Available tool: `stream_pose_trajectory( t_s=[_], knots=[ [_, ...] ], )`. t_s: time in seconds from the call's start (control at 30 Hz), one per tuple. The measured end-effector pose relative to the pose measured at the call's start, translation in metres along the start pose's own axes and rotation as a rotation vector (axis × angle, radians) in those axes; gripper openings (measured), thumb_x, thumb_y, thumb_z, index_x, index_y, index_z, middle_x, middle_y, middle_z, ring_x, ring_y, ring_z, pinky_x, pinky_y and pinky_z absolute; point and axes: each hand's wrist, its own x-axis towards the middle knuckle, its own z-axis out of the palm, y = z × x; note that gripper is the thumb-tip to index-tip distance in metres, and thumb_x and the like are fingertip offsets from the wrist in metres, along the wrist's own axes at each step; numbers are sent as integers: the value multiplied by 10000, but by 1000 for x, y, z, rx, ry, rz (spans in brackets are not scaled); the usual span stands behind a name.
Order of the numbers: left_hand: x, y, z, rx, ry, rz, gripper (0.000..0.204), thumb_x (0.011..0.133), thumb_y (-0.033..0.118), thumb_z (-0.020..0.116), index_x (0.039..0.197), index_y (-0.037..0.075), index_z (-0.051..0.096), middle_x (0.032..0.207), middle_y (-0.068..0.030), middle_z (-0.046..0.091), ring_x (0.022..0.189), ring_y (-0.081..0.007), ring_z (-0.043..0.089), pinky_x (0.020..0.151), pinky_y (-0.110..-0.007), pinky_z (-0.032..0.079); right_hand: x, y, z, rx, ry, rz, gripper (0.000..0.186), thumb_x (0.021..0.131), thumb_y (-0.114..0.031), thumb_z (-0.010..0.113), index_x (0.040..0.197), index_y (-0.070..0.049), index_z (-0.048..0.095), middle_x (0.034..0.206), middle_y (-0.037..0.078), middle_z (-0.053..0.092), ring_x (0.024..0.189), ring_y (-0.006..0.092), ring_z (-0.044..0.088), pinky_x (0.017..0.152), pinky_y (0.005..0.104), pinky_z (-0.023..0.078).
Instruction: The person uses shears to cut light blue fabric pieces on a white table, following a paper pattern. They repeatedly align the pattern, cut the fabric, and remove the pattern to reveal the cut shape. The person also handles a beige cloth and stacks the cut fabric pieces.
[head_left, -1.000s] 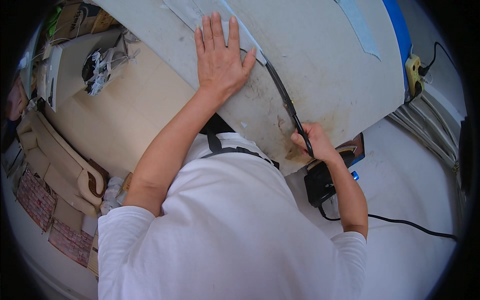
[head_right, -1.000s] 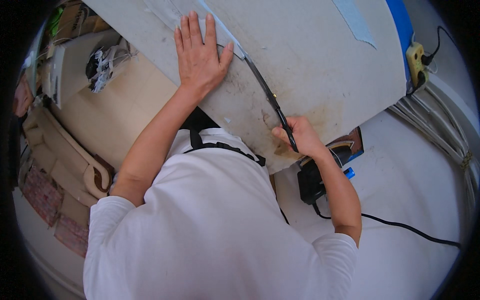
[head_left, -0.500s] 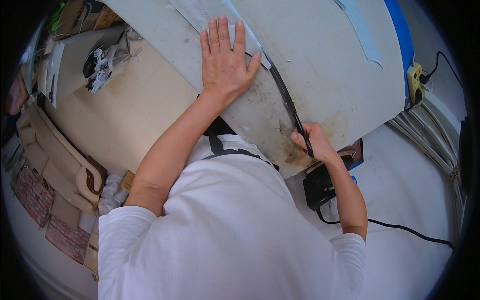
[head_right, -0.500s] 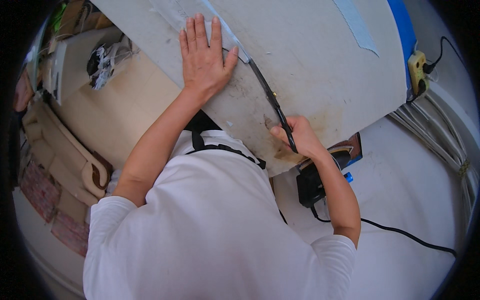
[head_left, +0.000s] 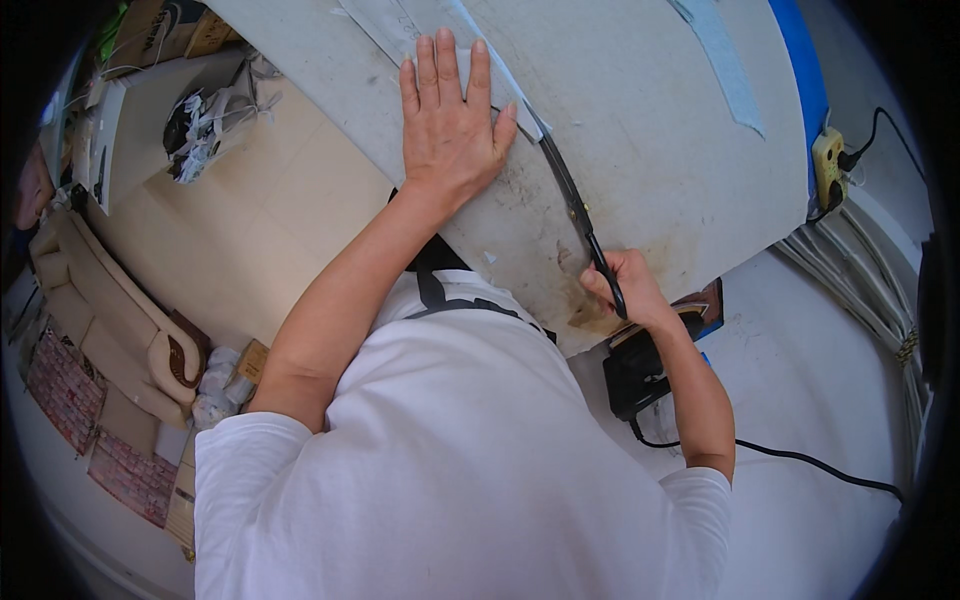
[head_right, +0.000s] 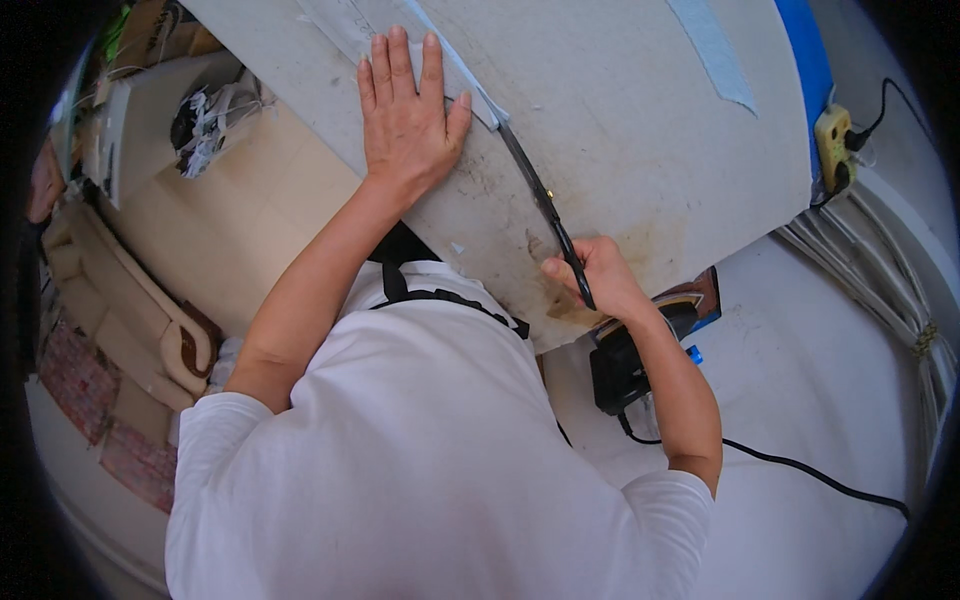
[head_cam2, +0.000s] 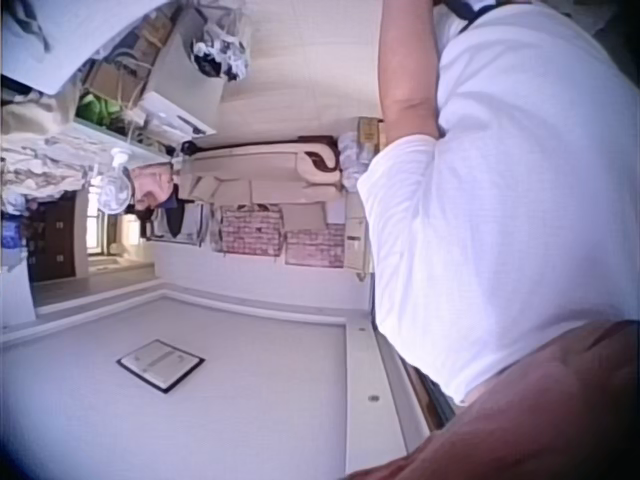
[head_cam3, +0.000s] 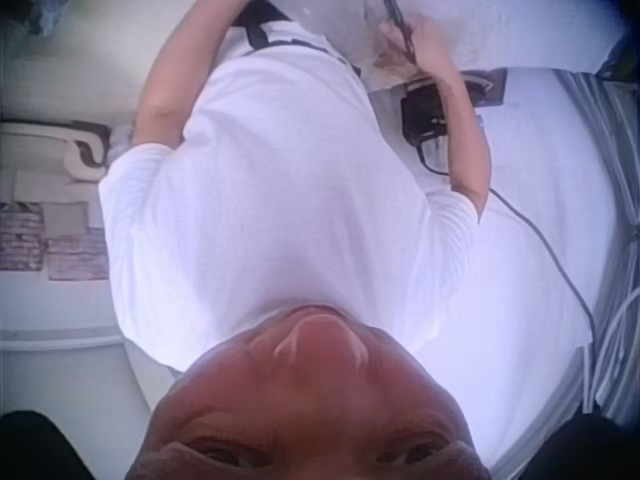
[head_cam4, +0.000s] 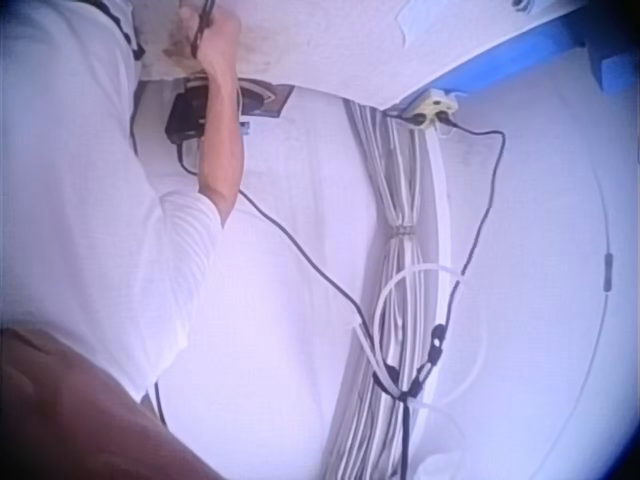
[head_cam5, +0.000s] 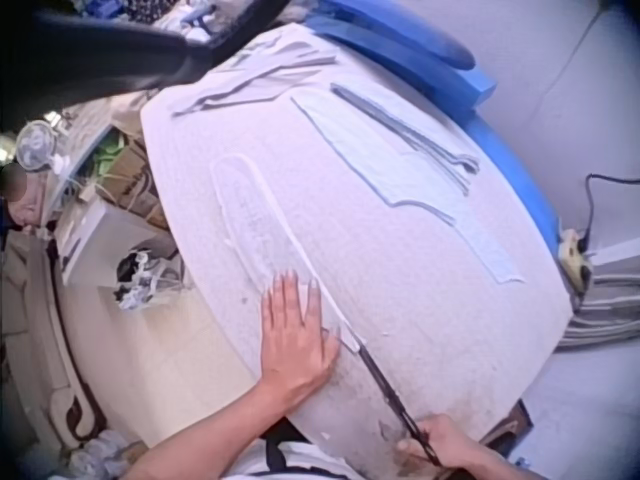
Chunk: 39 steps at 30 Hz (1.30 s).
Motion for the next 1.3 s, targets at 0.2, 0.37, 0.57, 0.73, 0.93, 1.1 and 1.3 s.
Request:
stream_pose_trajectory(
  t_s=[0.2, 0.37, 0.57, 0.73, 0.93, 1.1, 1.3],
  knots=[
    [-1, -1, 1, -13, 30, 13, 671, 957, 412, 498, 1494, 23, 391, 1573, -289, 246, 1470, -457, 189, 1199, -560, 114, 3, -16, 2, -9, 40, -8, 474, 847, -451, 755, 685, -44, 576, 550, -22, 507, 470, 83, 514, 451, 253, 391],
    [0, 0, 1, -30, 26, 6, 668, 955, 398, 501, 1498, 28, 386, 1576, -285, 242, 1472, -455, 185, 1199, -558, 117, 9, -18, 0, -63, 16, -40, 584, 824, -583, 757, 698, -48, 561, 565, -27, 503, 481, 79, 508, 448, 245, 390],
    [-1, 0, 1, -21, 19, 1, 672, 952, 397, 506, 1503, 31, 381, 1582, -282, 233, 1474, -453, 181, 1201, -556, 115, 7, -16, 1, -12, -3, -40, 557, 842, -546, 760, 699, -47, 556, 550, -22, 495, 469, 78, 496, 440, 251, 376],
    [-1, 0, 1, -24, 18, 2, 675, 951, 399, 510, 1502, 32, 382, 1583, -282, 230, 1475, -453, 178, 1200, -559, 115, 8, -13, 0, -15, -27, -60, 558, 844, -540, 760, 688, -46, 553, 533, -21, 486, 462, 81, 493, 440, 250, 378],
    [-1, 0, 0, -25, 9, 1, 680, 948, 397, 510, 1502, 26, 378, 1585, -281, 228, 1475, -452, 183, 1202, -557, 113, 8, -25, -1, -44, 19, -34, 575, 825, -566, 766, 676, -55, 548, 549, -23, 494, 478, 77, 496, 448, 249, 383],
    [-1, 1, 1, -42, 16, -5, 680, 946, 388, 510, 1499, 16, 376, 1581, -279, 238, 1474, -452, 187, 1205, -552, 107, 14, -37, 5, 1, 52, -38, 414, 854, -387, 780, 705, -39, 613, 544, -23, 508, 474, 69, 486, 442, 256, 356],
    [-1, 1, -1, -41, 22, -6, 677, 942, 384, 519, 1495, 18, 383, 1572, -280, 256, 1471, -453, 196, 1204, -553, 112, 16, -34, 6, -28, 43, -50, 429, 863, -381, 779, 674, -48, 585, 530, -23, 499, 452, 71, 471, 435, 258, 353]
  ],
)
